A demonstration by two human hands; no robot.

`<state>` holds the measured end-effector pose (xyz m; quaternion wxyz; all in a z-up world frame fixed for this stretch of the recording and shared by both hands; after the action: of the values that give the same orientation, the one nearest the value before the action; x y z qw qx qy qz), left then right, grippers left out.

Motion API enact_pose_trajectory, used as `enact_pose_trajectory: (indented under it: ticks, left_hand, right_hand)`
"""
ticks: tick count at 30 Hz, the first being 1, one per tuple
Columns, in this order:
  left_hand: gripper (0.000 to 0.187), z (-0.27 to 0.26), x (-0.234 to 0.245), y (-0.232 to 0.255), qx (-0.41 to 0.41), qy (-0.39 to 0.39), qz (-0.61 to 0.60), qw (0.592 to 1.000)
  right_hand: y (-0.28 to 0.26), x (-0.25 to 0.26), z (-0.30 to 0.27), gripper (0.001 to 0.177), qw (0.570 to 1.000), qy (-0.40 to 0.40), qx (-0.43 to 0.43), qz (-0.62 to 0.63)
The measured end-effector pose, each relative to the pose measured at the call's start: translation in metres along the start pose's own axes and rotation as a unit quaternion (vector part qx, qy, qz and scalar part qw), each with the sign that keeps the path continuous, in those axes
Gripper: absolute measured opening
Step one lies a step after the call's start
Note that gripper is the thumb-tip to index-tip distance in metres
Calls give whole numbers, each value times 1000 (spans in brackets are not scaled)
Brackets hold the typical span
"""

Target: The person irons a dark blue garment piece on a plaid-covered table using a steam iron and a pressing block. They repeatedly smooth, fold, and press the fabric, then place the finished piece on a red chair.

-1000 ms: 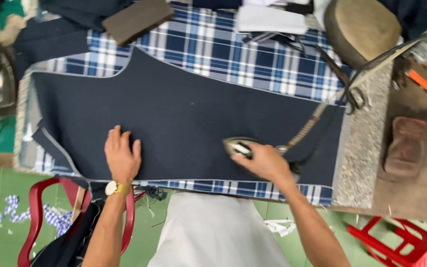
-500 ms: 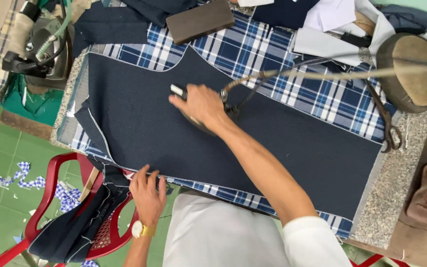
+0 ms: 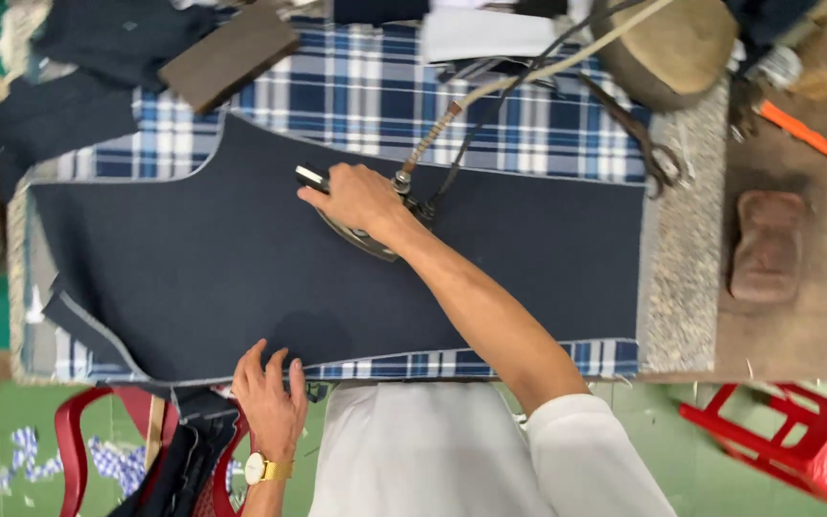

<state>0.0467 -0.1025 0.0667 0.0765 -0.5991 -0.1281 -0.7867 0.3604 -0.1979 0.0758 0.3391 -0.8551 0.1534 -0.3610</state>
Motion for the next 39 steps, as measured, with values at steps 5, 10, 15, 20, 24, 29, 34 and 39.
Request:
enact_pose_trajectory:
  ticks: [5, 10, 15, 20, 24, 29, 34, 39]
  left_hand:
    - [26, 18, -13, 46, -66, -15, -22, 998]
    - [28, 19, -23, 78, -98, -23, -31, 994]
    - [33, 9, -38, 99, -108, -39, -28, 993]
    - [30, 1, -40, 123, -111, -27, -30, 993]
    - [30, -4, -51, 144, -106, -48, -35, 993]
    - [29, -2, -56, 168, -120, -38, -23, 992]
    - [35, -4, -70, 160, -102, -30, 4, 994]
    - [32, -7, -75, 159, -89, -56, 5, 994]
  right_hand:
    - [113, 86, -50, 61, 995, 72, -58, 35]
    - [211, 178, -126, 68, 973, 144, -161, 74]
    - [319, 242, -202, 58, 926, 243, -254, 142]
    - [387, 257, -257, 57, 913, 280, -254, 153]
    - [406, 241, -299, 60, 913, 260, -276, 150]
    - [434, 229, -337, 63, 922, 225, -283, 138]
    - [440, 249, -373, 62, 919, 171, -327, 141]
    - [505, 292, -387, 68, 898, 188, -381, 115]
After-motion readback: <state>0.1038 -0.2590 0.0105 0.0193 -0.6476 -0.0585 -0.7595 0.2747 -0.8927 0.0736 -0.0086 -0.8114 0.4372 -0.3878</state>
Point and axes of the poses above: each hand's wrist, its own z-axis towards the middle knuckle, its own x-axis out of the back of the hand, y = z × x, the point moved 10 cm from there along z, towards the middle knuckle, and after that the axes turned 13 degrees about z, right-handed, at the moved point
